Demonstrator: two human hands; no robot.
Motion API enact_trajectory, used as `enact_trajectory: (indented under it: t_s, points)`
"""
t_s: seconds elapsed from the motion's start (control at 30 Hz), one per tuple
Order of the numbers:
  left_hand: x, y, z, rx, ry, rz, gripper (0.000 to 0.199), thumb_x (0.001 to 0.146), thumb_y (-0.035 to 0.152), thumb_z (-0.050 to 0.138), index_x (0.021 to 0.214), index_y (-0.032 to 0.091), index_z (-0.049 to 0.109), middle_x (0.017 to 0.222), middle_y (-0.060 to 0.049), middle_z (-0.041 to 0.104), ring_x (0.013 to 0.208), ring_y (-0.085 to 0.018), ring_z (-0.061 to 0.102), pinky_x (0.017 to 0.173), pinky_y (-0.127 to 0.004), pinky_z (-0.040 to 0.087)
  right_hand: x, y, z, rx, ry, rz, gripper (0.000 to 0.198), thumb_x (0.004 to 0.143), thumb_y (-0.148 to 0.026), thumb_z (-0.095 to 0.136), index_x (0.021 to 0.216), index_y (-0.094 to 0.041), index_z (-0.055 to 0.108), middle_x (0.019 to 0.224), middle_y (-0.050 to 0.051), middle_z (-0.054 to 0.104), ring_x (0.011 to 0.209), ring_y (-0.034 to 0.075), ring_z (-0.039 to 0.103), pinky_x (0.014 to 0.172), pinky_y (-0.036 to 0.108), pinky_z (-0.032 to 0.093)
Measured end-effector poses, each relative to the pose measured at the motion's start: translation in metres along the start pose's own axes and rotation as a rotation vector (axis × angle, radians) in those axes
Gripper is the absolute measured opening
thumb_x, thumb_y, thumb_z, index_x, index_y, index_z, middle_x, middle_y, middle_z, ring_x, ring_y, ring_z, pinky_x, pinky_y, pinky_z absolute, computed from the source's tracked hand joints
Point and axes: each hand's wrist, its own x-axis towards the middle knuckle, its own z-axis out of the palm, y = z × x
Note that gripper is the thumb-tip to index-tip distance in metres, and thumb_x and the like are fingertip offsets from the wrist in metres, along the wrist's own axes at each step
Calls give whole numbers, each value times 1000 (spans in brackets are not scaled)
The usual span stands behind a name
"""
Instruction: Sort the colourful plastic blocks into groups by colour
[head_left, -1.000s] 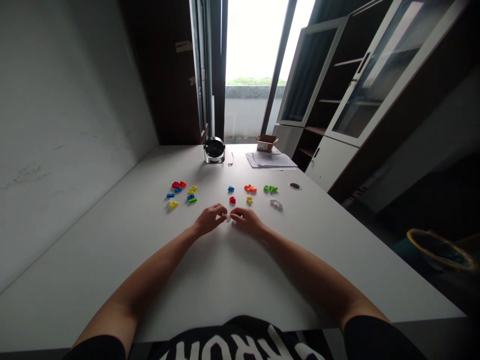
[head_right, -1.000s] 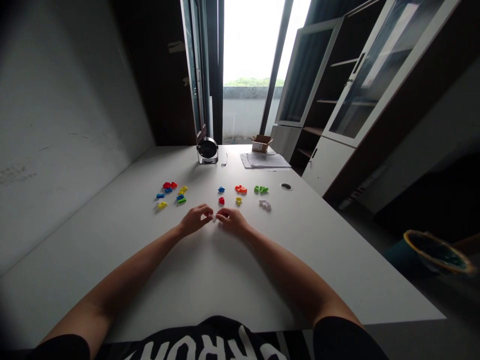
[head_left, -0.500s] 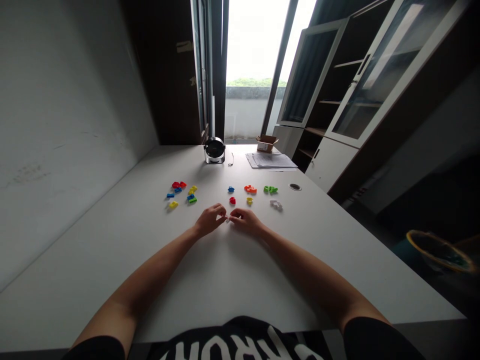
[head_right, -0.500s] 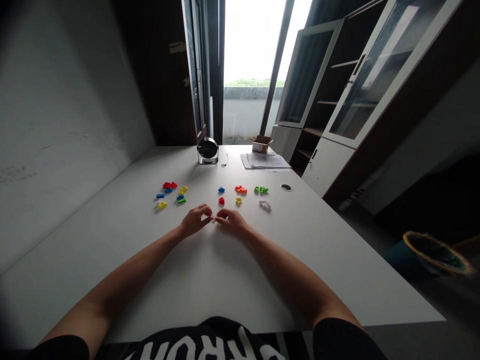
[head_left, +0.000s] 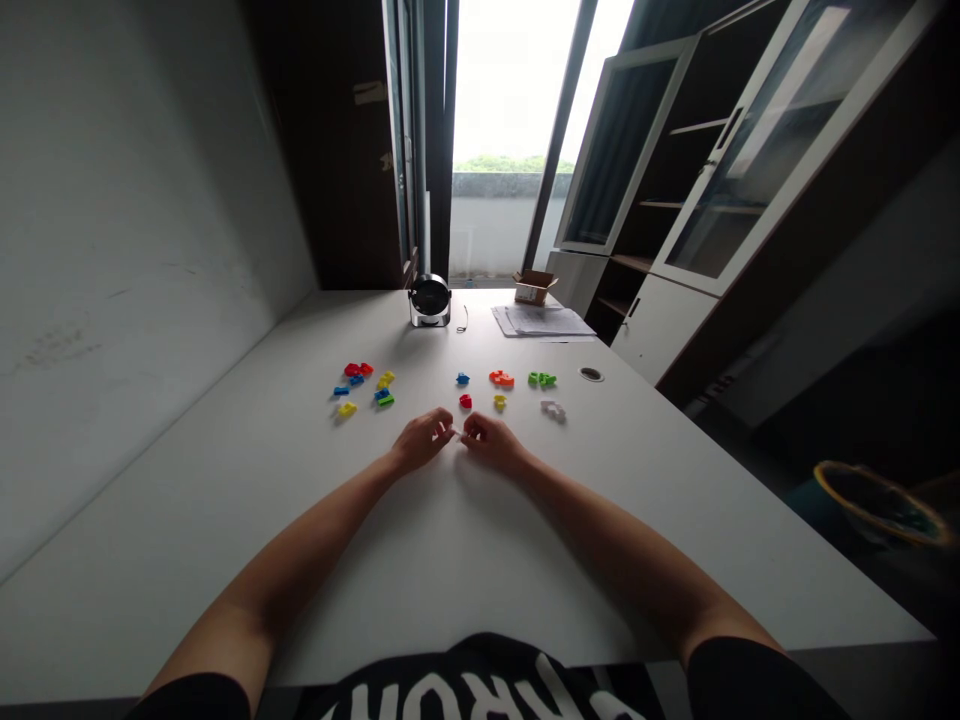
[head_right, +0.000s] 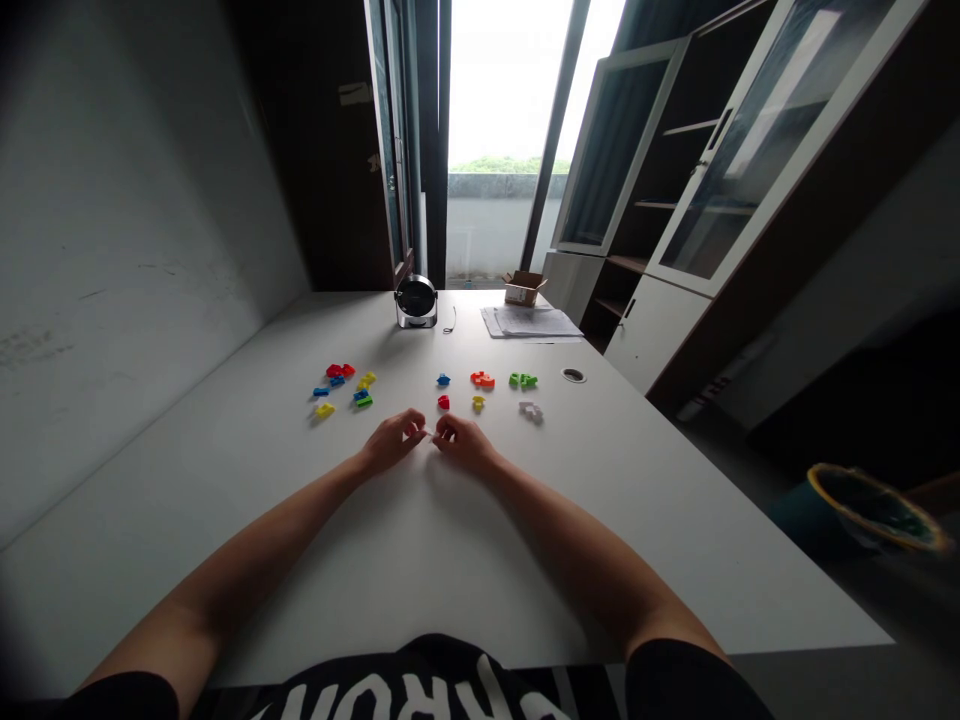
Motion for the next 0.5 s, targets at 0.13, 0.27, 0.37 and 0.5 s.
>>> enact_trajectory:
  t_s: [0.13,0.27,0.37,0.5]
  points:
    - [1,1,-3,-24,-60,-56,13,97,33,55,100,23,63,73,3,67,62,-13,58,60,-23,40,-3,-3,1,-41,30,-87,10,83,-27,66,89,-21,60,79,-1,63,65,13,57,60,24,46]
    - [1,2,-2,-126,-68,-104,11,94,29,56,98,22,64,75,2,70,63,-12,58,61,-22,41,-5,-7,0,-102,47,-192,10,85,-23,64,94,-22,60,92,2,63,69,13,60,64,25,49]
    - [1,-1,0,-149,-55,-127,10,92,29,59,96,21,64,78,1,71,66,-12,60,62,-22,43,-6,-9,0,-131,39,-224,11,87,-23,64,97,-23,60,99,3,63,70,12,61,65,26,51]
    - [1,-4,3,-130,-36,-116,12,92,33,62,94,21,64,74,2,69,64,-12,58,61,-22,43,-7,-9,-1,-150,48,-217,16,90,-28,64,105,-24,61,106,5,64,72,13,64,67,27,53]
